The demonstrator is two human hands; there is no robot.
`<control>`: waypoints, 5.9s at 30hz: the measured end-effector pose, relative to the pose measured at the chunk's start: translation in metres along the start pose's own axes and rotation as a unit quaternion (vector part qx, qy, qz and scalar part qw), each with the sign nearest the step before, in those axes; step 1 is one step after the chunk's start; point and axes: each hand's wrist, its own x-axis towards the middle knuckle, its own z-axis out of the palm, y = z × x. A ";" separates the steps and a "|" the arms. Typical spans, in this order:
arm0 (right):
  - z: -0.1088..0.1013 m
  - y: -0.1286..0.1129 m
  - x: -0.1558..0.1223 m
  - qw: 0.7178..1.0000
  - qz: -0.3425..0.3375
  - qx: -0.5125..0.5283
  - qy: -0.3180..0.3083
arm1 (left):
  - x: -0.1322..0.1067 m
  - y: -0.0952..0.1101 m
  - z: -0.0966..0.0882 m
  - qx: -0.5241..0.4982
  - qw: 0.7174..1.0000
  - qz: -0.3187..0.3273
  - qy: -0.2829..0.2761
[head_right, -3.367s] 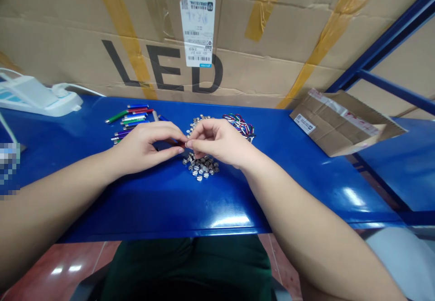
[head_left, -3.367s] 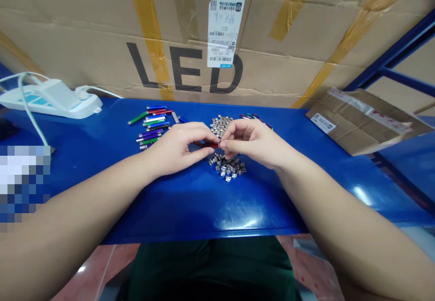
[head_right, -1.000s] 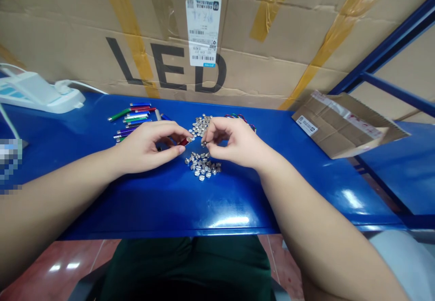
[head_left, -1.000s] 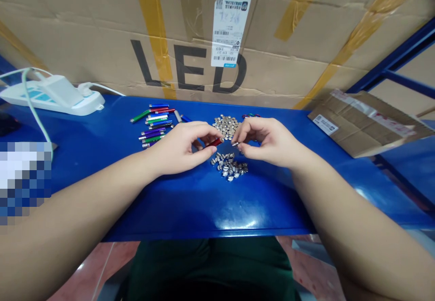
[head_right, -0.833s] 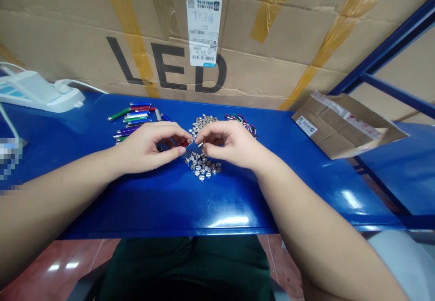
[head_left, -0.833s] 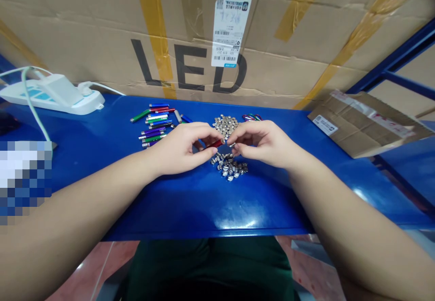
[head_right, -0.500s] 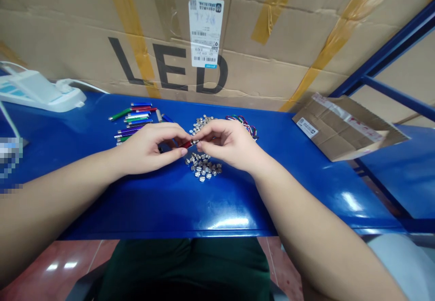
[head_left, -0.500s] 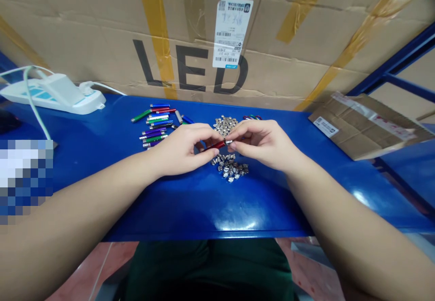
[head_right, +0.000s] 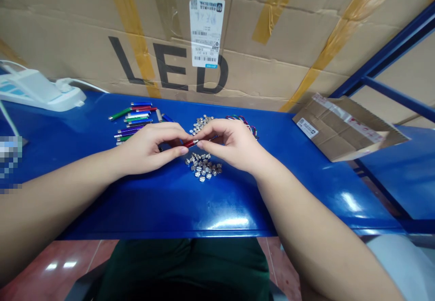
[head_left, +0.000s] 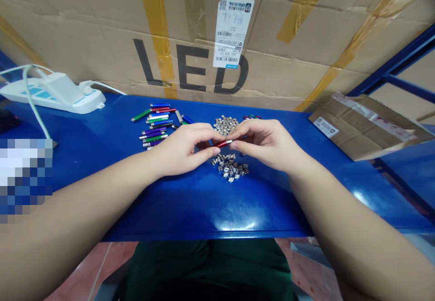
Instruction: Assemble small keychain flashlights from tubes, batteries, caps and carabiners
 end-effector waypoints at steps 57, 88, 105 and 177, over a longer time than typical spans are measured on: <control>0.041 -0.020 -0.011 0.896 -0.138 -0.327 -0.266 | -0.001 -0.009 -0.004 0.038 0.998 -0.054 0.000; 0.016 0.013 0.005 0.980 0.123 0.147 0.059 | 0.000 -0.005 -0.004 0.032 0.997 -0.068 -0.002; 0.014 0.010 0.002 0.994 0.084 0.070 0.022 | 0.000 -0.004 -0.001 0.030 0.998 -0.049 -0.009; 0.011 0.013 0.001 0.998 -0.023 -0.050 0.032 | 0.004 -0.005 0.004 -0.225 0.949 -0.219 0.034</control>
